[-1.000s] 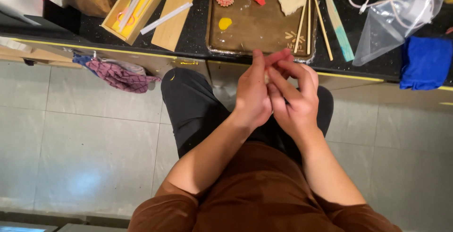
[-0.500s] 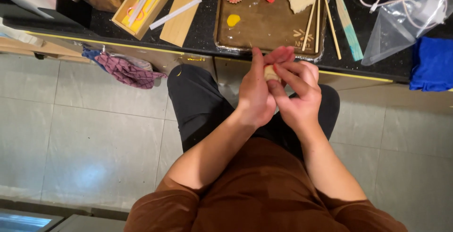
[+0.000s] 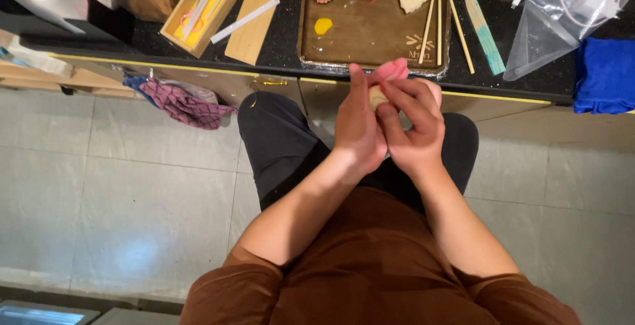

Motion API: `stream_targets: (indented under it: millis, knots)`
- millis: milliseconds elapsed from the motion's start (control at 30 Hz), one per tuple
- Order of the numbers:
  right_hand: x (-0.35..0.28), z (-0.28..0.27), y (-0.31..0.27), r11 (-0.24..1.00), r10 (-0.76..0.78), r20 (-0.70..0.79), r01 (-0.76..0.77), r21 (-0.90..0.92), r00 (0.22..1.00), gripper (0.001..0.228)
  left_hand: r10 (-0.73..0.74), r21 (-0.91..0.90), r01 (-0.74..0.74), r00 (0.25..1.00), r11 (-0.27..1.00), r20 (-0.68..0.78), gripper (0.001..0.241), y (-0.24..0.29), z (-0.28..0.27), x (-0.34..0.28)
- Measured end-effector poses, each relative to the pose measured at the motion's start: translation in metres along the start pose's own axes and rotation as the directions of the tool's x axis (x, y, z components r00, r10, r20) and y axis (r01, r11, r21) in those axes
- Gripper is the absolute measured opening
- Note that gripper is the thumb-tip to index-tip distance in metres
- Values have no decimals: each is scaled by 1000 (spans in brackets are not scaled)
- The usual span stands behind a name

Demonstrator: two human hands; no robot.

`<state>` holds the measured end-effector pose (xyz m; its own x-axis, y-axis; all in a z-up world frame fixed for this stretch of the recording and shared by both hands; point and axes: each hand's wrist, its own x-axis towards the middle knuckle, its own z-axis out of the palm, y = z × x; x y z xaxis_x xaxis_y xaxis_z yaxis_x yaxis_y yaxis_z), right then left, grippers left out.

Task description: Shaping and assembling small decorative dough components by hand on a tray.

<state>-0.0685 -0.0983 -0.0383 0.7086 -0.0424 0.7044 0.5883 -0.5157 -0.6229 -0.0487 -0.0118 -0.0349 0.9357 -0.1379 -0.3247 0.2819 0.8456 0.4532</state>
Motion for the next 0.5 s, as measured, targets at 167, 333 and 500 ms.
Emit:
stream_targets:
  millis: [167,333,500]
  knots:
    - [2,-1,4,995,-96,99,99,-28,990,20,-4,-6,4,1000,1000,-6,57,1,-7,5]
    - [8,-1,0,990,-132,117,137,-38,984,22,-86,-104,82,996,991,-34,59,-3,-21,15]
    - [6,-5,-1,998,-59,147,53,39,987,33,-126,-157,119,991,980,-39,61,7,-18,16]
